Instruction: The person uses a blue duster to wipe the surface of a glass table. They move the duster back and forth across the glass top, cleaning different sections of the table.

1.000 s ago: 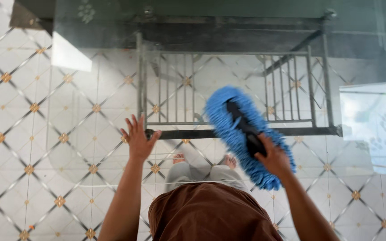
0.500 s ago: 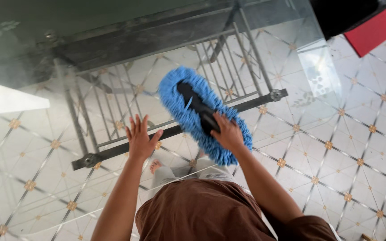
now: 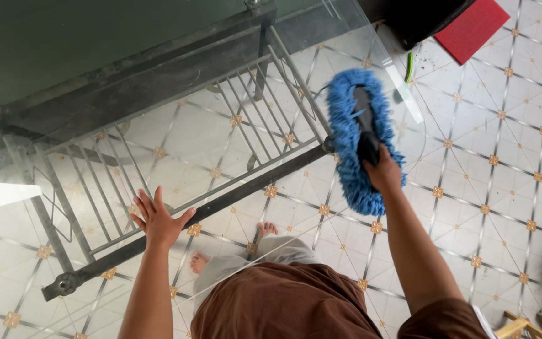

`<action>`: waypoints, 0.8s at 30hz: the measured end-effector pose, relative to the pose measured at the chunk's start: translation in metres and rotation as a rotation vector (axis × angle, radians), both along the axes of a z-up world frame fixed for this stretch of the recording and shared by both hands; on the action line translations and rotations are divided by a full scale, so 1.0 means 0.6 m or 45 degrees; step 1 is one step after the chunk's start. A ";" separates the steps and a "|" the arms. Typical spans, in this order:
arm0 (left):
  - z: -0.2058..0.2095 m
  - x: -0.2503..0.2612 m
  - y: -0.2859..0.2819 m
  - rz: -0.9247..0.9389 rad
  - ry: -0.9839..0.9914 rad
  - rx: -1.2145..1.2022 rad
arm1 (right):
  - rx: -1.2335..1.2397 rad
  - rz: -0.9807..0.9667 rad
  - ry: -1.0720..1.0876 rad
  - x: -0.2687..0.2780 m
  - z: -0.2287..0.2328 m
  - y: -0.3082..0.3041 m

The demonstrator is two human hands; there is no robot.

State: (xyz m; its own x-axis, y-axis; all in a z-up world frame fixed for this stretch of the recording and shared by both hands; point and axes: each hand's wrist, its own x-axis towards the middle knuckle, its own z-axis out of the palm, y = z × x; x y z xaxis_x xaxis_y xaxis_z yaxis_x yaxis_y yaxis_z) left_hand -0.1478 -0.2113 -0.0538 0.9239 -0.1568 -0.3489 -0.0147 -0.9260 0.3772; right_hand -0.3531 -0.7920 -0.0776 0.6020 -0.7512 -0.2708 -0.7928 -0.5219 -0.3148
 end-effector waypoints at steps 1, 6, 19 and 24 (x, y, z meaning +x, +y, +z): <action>0.002 0.002 -0.001 0.001 -0.013 -0.003 | -0.050 0.023 -0.023 0.028 -0.007 -0.017; 0.007 0.007 -0.043 0.202 -0.001 0.077 | -0.015 0.155 -0.041 0.134 0.005 0.023; -0.039 0.055 -0.177 -0.042 -0.384 0.213 | 0.221 0.575 0.327 -0.056 0.086 0.213; -0.037 0.051 -0.179 -0.021 -0.374 0.237 | 0.130 -0.066 0.380 -0.079 0.026 -0.011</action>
